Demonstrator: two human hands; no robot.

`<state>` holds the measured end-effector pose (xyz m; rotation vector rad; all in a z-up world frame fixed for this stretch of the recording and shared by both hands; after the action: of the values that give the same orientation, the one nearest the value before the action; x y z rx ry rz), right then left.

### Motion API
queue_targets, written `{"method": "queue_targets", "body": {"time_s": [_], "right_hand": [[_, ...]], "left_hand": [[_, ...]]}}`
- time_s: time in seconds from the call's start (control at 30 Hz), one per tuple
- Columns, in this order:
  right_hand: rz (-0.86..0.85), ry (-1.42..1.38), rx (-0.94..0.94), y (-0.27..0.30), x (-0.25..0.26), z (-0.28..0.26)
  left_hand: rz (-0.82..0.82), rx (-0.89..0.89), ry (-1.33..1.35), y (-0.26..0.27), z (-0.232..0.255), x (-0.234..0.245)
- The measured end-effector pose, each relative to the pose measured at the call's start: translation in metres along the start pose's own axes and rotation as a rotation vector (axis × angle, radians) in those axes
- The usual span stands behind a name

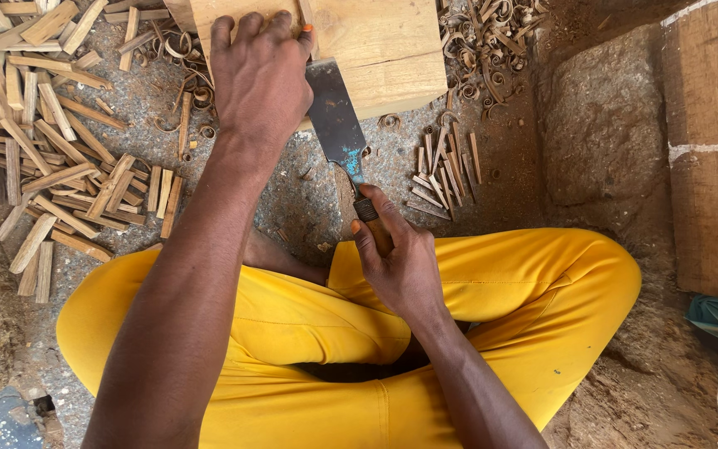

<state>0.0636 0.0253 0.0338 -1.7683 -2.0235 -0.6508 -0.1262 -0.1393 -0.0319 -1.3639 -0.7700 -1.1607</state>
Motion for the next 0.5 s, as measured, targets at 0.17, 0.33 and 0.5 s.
{"method": "queue_targets", "body": {"time_s": [0.17,0.33,0.5], "right_hand": [[0.029,-0.001,0.007,0.001,-0.001,0.01],[0.038,0.016,-0.013,-0.009,0.005,0.028],[0.059,-0.012,-0.002,-0.009,0.013,0.036]], "left_hand": [[-0.009,0.006,0.022,-0.001,-0.001,0.001],[-0.022,0.034,0.053,0.002,0.001,-0.001],[-0.017,0.02,-0.037,-0.003,0.007,0.008]]}}
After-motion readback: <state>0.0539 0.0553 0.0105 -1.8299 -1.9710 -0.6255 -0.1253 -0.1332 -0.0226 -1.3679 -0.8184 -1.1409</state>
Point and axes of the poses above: each hand's wrist, its own y-axis away from the middle knuckle, its own x-axis out of the back of the hand, z = x × y, the point moved 6 cm from there along -y, towards the middle knuckle, and after that the axes turned 10 degrees about x, right-handed, at the moved point
